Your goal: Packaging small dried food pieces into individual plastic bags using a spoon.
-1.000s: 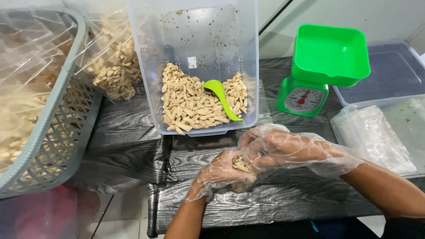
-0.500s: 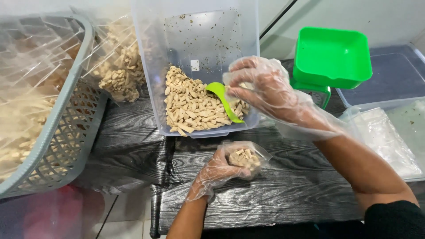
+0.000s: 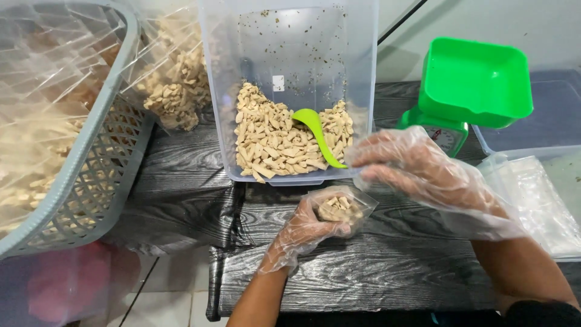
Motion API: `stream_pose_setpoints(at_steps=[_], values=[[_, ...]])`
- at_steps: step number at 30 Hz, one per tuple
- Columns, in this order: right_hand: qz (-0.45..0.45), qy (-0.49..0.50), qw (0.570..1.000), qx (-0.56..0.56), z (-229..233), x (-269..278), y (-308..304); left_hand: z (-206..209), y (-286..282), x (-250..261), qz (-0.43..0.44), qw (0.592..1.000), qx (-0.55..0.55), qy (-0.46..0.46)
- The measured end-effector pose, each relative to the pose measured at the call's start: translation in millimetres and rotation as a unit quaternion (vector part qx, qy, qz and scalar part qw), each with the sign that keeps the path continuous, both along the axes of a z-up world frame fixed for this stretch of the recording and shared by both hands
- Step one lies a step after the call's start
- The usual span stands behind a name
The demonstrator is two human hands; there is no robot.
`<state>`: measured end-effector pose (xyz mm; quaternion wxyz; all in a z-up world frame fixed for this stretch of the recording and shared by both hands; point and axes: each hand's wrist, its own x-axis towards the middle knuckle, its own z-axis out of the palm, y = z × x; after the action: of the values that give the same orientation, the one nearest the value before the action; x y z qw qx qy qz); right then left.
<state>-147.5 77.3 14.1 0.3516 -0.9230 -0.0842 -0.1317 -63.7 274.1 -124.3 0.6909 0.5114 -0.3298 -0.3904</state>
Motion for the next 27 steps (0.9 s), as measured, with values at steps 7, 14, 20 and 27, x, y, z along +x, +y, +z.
stream_pose_setpoints(at_steps=[7,14,20,27], values=[[-0.015,0.153,0.987,-0.039,-26,-40,0,-8,9,10,-0.057,0.995,-0.034,-0.081],[-0.116,0.239,0.964,-0.015,-37,-41,22,-12,7,10,-0.046,0.997,-0.044,-0.041],[-0.116,0.159,0.980,-0.015,-72,-51,23,-33,6,8,0.017,0.992,-0.035,-0.119],[-0.108,0.022,0.993,-0.030,-97,-50,21,-32,-5,-7,0.139,0.975,0.010,-0.171]])
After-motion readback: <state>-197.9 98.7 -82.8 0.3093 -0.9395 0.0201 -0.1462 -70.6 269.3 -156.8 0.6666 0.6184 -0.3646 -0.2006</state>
